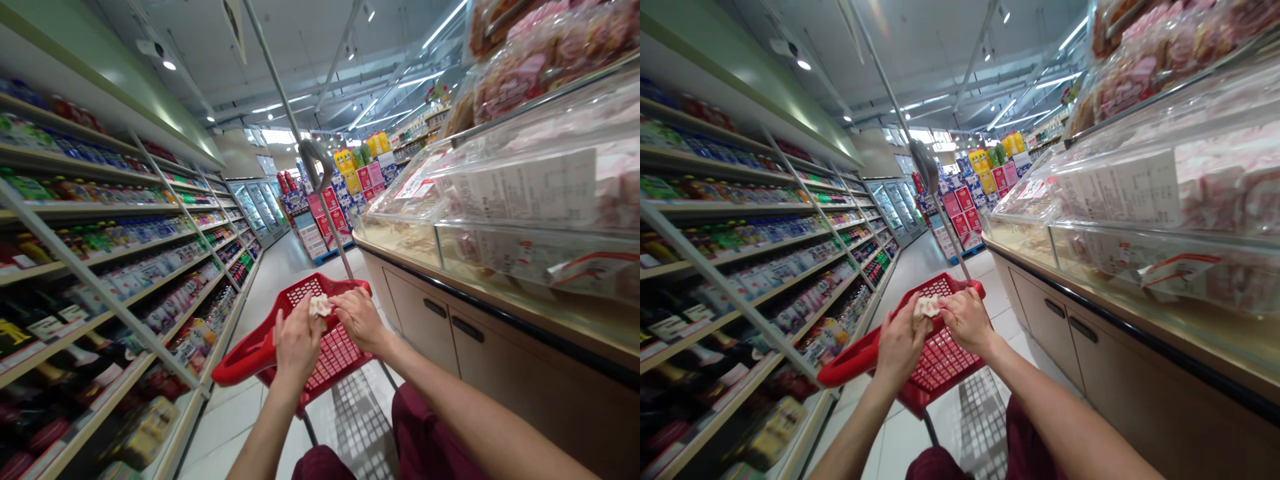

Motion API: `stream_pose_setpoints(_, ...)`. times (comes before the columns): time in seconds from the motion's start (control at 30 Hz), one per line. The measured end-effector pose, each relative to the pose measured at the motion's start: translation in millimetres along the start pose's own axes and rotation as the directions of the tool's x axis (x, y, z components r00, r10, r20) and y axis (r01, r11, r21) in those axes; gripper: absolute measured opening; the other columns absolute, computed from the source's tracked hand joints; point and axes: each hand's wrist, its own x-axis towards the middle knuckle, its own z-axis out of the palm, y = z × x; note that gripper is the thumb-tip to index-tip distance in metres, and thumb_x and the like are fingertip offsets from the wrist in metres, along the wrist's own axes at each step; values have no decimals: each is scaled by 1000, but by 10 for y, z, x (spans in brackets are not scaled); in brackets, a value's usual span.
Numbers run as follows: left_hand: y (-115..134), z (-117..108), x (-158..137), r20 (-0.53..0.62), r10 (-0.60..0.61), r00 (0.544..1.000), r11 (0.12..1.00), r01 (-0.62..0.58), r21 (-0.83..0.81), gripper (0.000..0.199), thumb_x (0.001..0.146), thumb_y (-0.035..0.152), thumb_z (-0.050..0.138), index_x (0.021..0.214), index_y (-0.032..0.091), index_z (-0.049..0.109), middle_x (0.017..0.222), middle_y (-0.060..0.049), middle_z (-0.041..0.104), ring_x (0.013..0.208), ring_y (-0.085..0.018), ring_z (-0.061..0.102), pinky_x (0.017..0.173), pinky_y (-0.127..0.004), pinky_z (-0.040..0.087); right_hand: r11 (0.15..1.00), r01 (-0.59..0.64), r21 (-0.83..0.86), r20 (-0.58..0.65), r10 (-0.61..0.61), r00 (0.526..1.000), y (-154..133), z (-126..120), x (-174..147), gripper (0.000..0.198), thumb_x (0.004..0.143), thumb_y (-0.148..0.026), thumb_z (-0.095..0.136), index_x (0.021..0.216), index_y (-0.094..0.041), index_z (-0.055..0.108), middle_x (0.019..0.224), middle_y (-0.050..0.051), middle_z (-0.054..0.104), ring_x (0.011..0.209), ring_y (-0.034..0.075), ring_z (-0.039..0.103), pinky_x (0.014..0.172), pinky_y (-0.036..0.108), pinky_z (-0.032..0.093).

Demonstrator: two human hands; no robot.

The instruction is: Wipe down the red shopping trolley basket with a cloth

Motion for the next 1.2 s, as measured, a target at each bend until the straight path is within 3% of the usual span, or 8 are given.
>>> stream_pose_setpoints(0.13, 210, 14, 119, 64, 46, 997, 999, -48, 22, 28, 79, 33, 44, 104, 27, 55, 118, -5, 54, 109, -21, 48, 99, -51, 24, 999, 39, 9, 15, -39, 999, 72, -27, -9, 39, 90, -32, 24, 96, -22, 61, 96, 4, 63, 92, 16, 51, 93, 39, 24)
stream_pose_setpoints(0.37, -446, -185, -206, -147, -76, 986, 997, 70, -44, 25, 79, 38, 42, 80, 21, 60, 96, -6, 62, 92, -19, 56, 86, -37, 40, 999, -47, 25, -40, 48, 998, 61, -31, -32, 34, 88, -28, 28, 94, -22, 61, 93, 2, 63, 93, 16, 50, 96, 40, 21)
stream_pose_setpoints(0.47, -219, -126, -56, -87, -117, 989, 993, 114, -34, 27, 77, 43, 45, 69, 20, 58, 89, -4, 62, 80, -17, 59, 74, -29, 45, 998, -63, 24, -44, 64, 997, 16, -6, -45, 35, 89, -28, 27, 95, -24, 61, 92, 1, 63, 91, 16, 50, 96, 40, 20)
stream_pose_setpoints(0.63, 267, 1, 170, -2, -76, 997, 992, 75, -98, 23, 80, 27, 41, 94, 19, 57, 97, -5, 63, 87, -16, 59, 76, -28, 47, 999, -45, 12, -49, 46, 998, 55, -45, -46, 36, 89, -28, 26, 95, -25, 61, 92, 1, 63, 92, 16, 49, 95, 40, 22)
stream_pose_setpoints(0.73, 67, -56, 59, 41, 64, 997, 985, -57, -161, 29, 81, 26, 40, 105, 24, 55, 119, -3, 54, 107, -15, 52, 89, -30, 43, 998, -57, 21, -52, 58, 997, 98, -76, -38, 37, 89, -28, 25, 95, -24, 61, 92, 1, 63, 92, 16, 50, 96, 41, 21)
stream_pose_setpoints(0.87, -265, -144, -23, 56, -109, 992, 988, 114, -102, 27, 80, 29, 40, 98, 24, 60, 112, -3, 59, 99, -17, 57, 87, -33, 46, 996, -67, 56, -59, 71, 996, 60, -43, -36, 35, 89, -29, 27, 97, -23, 61, 94, 2, 63, 93, 16, 50, 97, 42, 20)
stream_pose_setpoints(1.1, 350, 167, 202, -11, 99, 995, 991, -100, -89, 28, 80, 24, 42, 102, 18, 59, 112, -8, 59, 106, -19, 52, 92, -35, 43, 996, -71, 51, -87, 76, 993, 93, 16, -40, 39, 89, -35, 25, 119, -21, 45, 100, 4, 62, 95, 17, 51, 97, 43, 24)
stream_pose_setpoints(1.2, 143, 106, 97, -25, 82, 996, 990, -84, -116, 28, 80, 28, 43, 103, 21, 58, 112, -5, 59, 104, -17, 54, 91, -34, 43, 999, -45, 12, -85, 45, 995, 176, -20, -34, 40, 89, -34, 26, 123, -19, 41, 97, 5, 61, 93, 17, 53, 96, 42, 28)
